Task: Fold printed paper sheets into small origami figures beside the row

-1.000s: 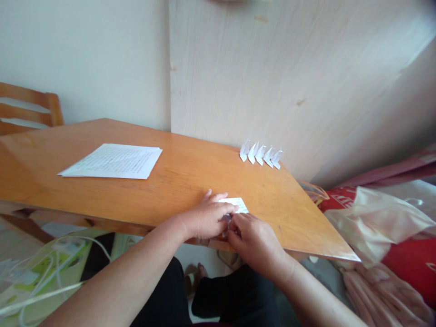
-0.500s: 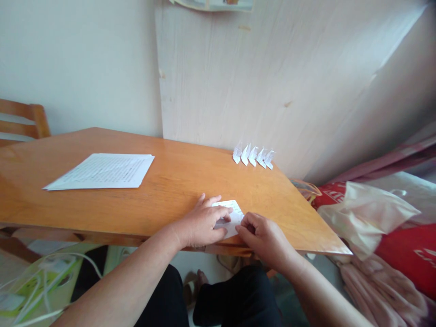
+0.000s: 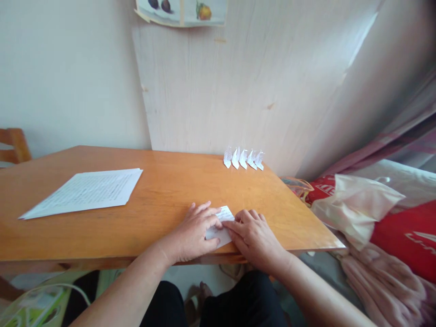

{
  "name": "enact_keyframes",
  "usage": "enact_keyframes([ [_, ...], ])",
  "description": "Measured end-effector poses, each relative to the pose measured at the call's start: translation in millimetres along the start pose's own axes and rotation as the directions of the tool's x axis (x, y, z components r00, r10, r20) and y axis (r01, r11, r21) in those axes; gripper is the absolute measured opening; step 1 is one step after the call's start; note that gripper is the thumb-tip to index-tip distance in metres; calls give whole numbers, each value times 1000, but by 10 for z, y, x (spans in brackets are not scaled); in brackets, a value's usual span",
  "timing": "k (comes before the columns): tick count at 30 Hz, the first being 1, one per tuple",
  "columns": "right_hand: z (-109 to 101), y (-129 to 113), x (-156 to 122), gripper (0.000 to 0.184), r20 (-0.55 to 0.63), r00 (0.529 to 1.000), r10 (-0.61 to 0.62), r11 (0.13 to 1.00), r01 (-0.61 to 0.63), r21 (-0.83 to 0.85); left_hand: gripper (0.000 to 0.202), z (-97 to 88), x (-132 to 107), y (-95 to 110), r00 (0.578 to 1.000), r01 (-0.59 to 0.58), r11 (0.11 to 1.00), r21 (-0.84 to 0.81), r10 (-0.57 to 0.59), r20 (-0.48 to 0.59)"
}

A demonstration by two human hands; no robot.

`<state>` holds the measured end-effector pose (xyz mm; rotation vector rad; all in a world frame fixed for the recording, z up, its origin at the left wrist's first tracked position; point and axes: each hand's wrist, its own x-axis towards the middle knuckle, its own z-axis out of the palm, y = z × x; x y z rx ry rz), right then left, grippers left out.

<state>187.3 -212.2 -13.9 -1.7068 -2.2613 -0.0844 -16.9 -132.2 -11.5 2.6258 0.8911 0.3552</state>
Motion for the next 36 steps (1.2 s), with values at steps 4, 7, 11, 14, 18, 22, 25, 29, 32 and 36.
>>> enact_keyframes([
  [4, 41, 124, 86, 26, -10, 998, 58, 998, -58, 0, 24, 10, 1, -23, 1000, 8, 1000, 4, -8, 13],
  [7, 78, 263, 121, 27, -60, 980, 191, 981, -189, 42, 26, 21, -2, -38, 1000, -11, 1000, 2, 11, -8],
  [11, 94, 333, 107, 23, -118, 952, 281, 956, -267, 125, 25, 23, -13, -38, 1000, -20, 1000, 2, 20, -10],
  [14, 91, 261, 97, 15, -112, 957, 268, 955, -248, 166, 25, 22, -15, -38, 1000, -23, 1000, 8, 24, -12],
  [18, 100, 165, 136, 27, -96, 957, 274, 958, -262, 116, 25, 44, -1, -66, 999, -46, 999, 2, 46, -13],
  [22, 104, 209, 209, 24, -8, 949, 314, 940, -310, 141, 26, 78, 18, -104, 999, -47, 999, 2, 47, -19],
  [25, 98, 271, 262, 19, 38, 927, 373, 912, -374, 168, 24, 88, 26, -115, 998, -61, 998, 22, 61, -18],
  [29, 121, 313, 327, 12, 60, 898, 436, 880, -439, 181, 24, 84, 33, -109, 998, -64, 997, 45, 65, -12],
  [32, 163, 342, 358, 8, 38, 885, 464, 862, -461, 209, 25, 84, 35, -100, 998, -63, 996, 61, 64, -11],
  [36, 203, 417, 339, 13, -9, 882, 471, 845, -449, 290, 28, 90, 30, -88, 998, -59, 995, 84, 61, -12],
])
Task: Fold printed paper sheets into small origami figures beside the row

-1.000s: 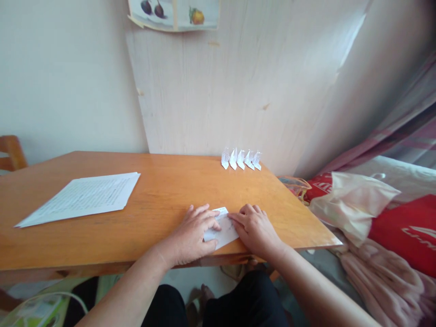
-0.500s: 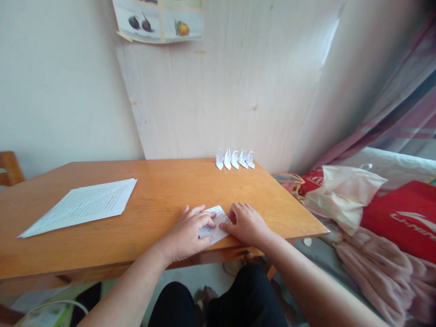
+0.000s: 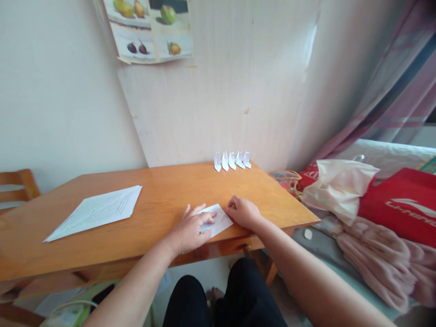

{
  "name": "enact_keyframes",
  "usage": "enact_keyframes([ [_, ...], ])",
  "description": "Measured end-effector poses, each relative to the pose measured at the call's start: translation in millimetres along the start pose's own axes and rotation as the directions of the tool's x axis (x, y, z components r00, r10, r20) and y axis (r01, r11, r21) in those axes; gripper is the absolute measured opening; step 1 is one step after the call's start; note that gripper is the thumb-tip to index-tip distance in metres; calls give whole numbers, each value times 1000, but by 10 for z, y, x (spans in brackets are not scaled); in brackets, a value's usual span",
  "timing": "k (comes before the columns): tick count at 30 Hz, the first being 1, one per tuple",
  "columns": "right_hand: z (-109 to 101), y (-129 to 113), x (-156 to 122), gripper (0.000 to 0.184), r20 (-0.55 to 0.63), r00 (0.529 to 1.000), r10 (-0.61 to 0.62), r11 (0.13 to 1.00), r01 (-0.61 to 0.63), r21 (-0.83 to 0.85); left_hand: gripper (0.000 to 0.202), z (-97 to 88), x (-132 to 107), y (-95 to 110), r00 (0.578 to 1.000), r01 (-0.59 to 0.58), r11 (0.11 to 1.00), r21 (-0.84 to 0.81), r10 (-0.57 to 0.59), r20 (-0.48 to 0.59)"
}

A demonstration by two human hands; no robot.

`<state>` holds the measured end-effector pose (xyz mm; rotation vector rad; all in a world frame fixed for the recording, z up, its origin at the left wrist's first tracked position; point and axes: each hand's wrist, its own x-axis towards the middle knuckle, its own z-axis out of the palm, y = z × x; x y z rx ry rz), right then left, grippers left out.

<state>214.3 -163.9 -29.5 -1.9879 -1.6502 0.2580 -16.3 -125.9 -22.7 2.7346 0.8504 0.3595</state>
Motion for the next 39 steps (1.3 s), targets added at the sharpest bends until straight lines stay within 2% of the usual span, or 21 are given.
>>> enact_keyframes([
  [4, -38, 81, -96, 16, -53, 997, -59, 991, 64, 114, 31, -2, -7, 16, 1000, 13, 1000, 24, -13, -14],
  [9, -78, 119, -426, 15, -172, 978, -114, 977, 142, 162, 31, -42, 8, 58, 999, 5, 998, 63, -2, -42],
  [12, -64, 183, -638, 12, -287, 930, -228, 951, 276, 138, 31, -78, 12, 101, 997, 64, 990, 126, -58, -47],
  [17, -18, 308, -850, 16, -367, 892, -265, 944, 317, 87, 28, -93, -36, 200, 989, 146, 961, 237, -134, -64],
  [22, -31, 268, -958, 24, -296, 893, -340, 933, 360, 13, 33, -36, -89, 318, 978, 198, 951, 237, -176, -110],
  [27, -70, 156, -1029, 28, -232, 914, -333, 943, 322, -86, 32, 41, -102, 349, 978, 180, 974, 140, -162, -135],
  [30, -73, 79, -1017, 32, -205, 910, -359, 932, 341, -120, 31, 60, -95, 312, 979, 169, 979, 118, -152, -138],
  [33, -59, 13, -970, 37, -150, 886, -439, 897, 421, -134, 32, 29, -89, 244, 982, 149, 983, 109, -134, -130],
  [39, -72, -50, -921, 31, -47, 876, -480, 871, 470, -144, 38, -102, -170, 95, 979, 92, 995, 50, -81, -186],
])
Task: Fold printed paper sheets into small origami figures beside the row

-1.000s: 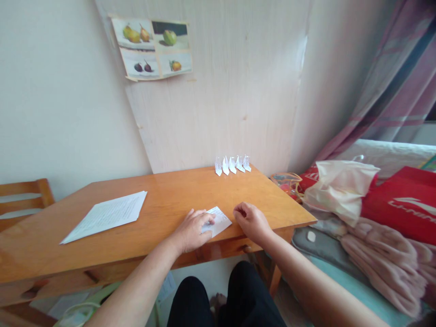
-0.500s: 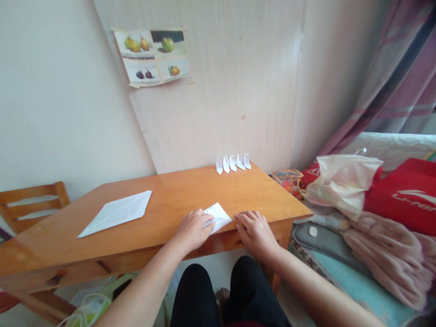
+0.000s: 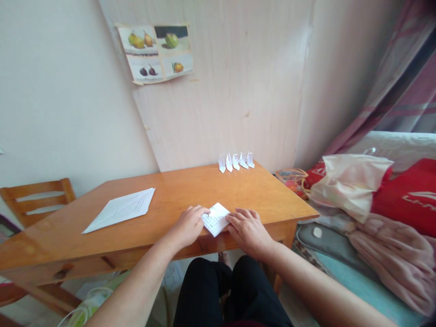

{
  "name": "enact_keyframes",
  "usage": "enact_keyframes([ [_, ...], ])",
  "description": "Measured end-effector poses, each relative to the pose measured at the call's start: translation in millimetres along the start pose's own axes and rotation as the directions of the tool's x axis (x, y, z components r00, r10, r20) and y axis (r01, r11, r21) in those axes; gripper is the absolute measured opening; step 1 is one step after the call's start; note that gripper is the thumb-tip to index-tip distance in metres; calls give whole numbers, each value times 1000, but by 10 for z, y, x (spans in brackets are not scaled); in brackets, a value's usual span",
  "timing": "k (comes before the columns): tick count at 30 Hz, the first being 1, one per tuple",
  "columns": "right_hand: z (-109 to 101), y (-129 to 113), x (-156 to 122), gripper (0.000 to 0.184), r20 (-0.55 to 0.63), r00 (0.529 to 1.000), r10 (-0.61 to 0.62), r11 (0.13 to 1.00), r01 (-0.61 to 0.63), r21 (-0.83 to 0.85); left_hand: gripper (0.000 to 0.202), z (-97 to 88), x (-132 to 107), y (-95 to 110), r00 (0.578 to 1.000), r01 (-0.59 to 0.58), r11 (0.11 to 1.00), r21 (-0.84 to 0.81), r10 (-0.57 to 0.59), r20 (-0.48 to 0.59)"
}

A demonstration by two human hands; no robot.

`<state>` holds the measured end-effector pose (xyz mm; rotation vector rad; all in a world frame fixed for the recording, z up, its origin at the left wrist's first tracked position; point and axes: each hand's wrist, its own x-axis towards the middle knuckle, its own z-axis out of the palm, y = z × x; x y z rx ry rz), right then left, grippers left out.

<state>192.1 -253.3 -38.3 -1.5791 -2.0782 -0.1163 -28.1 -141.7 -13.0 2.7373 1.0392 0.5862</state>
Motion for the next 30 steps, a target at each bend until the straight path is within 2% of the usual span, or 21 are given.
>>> enact_keyframes([
  [4, -27, -2, 11, 27, 7, 1000, 10, 1000, -10, 14, 40, -48, -111, 4, 999, 14, 995, -98, -9, 49],
  [9, -41, 25, 27, 26, 25, 1000, 16, 999, -17, 37, 52, -88, -231, 55, 994, 40, 990, -132, -27, 102],
  [14, -61, 50, 55, 27, 45, 999, 29, 998, -31, 46, 46, -88, -252, 83, 997, 16, 993, -116, -7, 74],
  [22, -74, 79, 97, 30, 51, 998, 43, 996, -47, 82, 19, -23, -219, 52, 998, -60, 994, -93, 61, 12],
  [24, -83, 79, 102, 30, 57, 998, 39, 995, -44, 89, 19, -26, -226, 61, 998, -67, 994, -81, 68, 11],
  [28, -83, 85, 110, 27, 71, 997, 41, 995, -47, 92, 34, -43, -241, 99, 998, -63, 995, -79, 64, 16],
  [30, -77, 92, 110, 27, 72, 996, 50, 994, -57, 95, 32, -47, -240, 105, 998, -58, 995, -76, 59, 16],
])
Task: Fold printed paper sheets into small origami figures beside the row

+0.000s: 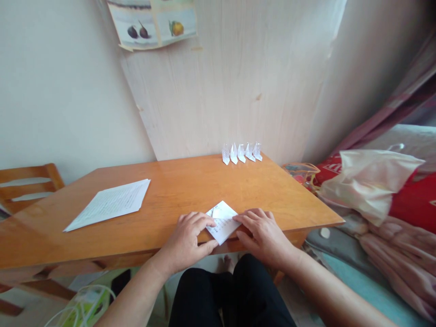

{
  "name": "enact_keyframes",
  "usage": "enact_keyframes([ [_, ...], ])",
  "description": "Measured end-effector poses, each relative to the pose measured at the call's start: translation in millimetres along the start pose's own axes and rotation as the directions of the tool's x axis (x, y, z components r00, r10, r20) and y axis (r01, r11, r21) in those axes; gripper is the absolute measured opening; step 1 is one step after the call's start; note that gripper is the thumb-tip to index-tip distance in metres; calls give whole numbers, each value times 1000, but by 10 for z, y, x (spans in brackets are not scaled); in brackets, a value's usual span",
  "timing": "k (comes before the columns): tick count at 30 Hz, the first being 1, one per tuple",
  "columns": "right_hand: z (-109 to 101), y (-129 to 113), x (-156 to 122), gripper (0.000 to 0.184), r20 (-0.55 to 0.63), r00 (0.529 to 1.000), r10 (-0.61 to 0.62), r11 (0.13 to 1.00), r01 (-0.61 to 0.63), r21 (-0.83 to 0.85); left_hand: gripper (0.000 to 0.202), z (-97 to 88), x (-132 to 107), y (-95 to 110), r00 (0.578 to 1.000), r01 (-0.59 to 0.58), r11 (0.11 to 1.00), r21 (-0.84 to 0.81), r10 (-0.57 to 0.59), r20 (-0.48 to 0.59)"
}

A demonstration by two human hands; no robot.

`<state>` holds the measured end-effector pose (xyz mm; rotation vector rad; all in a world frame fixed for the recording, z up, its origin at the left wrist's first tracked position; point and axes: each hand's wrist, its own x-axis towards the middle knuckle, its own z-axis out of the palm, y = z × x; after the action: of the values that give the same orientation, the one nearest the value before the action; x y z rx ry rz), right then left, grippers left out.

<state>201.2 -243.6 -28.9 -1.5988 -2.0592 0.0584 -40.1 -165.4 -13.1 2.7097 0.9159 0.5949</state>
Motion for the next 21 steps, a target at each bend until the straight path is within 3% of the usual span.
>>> enact_keyframes([
  [6, 18, 24, -5, 30, -7, 1000, 0, 1000, 0, 5, 11, 30, 13, -34, 998, -57, 998, 28, 58, -37],
  [13, 19, 18, -1, 30, -20, 1000, -9, 1000, 9, 19, 21, 135, 45, 37, 992, -72, 975, 209, 92, -88],
  [17, 9, 10, -1, 31, -16, 1000, 2, 1000, -2, 25, 33, 164, 94, 99, 995, -51, 984, 172, 65, -74],
  [21, 4, 28, -3, 31, -2, 1000, 5, 998, -5, 56, 28, 171, 139, 125, 998, -32, 991, 127, 38, -51],
])
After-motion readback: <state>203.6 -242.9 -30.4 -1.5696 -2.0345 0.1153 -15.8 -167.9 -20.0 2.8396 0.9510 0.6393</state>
